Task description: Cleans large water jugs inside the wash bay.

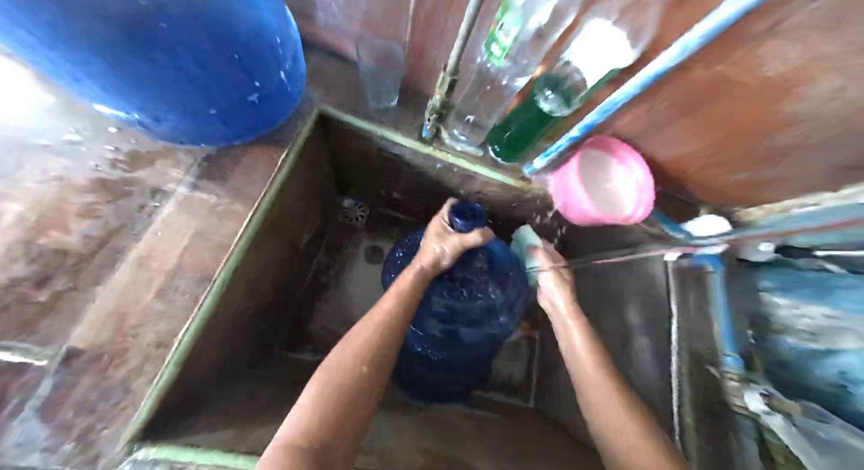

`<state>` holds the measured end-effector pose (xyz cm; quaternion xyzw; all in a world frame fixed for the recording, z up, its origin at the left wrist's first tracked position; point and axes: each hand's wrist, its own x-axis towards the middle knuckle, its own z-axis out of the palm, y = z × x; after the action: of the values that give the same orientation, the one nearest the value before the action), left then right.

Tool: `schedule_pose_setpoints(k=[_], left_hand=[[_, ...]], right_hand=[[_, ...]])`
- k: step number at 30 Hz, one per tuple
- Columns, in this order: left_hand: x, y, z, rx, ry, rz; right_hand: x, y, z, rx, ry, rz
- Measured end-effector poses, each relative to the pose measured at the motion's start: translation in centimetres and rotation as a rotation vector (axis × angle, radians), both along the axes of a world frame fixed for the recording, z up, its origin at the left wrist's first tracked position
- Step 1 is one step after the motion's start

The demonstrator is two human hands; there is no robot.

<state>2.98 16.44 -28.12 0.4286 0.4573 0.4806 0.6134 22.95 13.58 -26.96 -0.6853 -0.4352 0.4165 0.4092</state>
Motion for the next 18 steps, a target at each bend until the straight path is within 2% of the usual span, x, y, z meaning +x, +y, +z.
schedule_pose_setpoints(k=[2,4,5,7,9,11,13,16,18], left_hand=[[2.1,-0.7,1.3,-0.003,0.082,-0.182],[3.5,-0.8,2.4,-0.011,0.155,-0.266],[3.9,-1.0,2.7,-0.003,0.177,-0.284],[4.7,-1.4,3.7,0.034,0.213,-0.322],[5.6,-2.3,4.4,0.062,0.282,-0.377],[6.8,-3.9,4.8,0.067,0.382,-0.430],[7.7,-5.4,4.9,0.104,0.460,-0.416],[7.5,-6.5,5.8,0.071,0.561,-0.322],[7.5,-6.4,5.9,0.054,0.614,-0.273]], right_hand=[[0.3,-0.9,2.6,0.054,-0.173,0.152],[-0.4,-3.6,3.6,0.022,-0.446,0.327],[-0.5,-5.5,3.1,0.073,-0.579,0.380],[-0.2,-8.7,1.5,0.283,-0.700,0.325],[0.1,-11.0,1.2,0.353,-0.672,0.266],[1.1,-11.6,2.5,0.175,-0.543,0.268],[2.7,-10.4,4.6,0.021,-0.384,0.185],[2.9,-8.3,7.3,0.207,-0.375,0.119],[1.5,-7.0,8.3,0.336,-0.488,0.253]])
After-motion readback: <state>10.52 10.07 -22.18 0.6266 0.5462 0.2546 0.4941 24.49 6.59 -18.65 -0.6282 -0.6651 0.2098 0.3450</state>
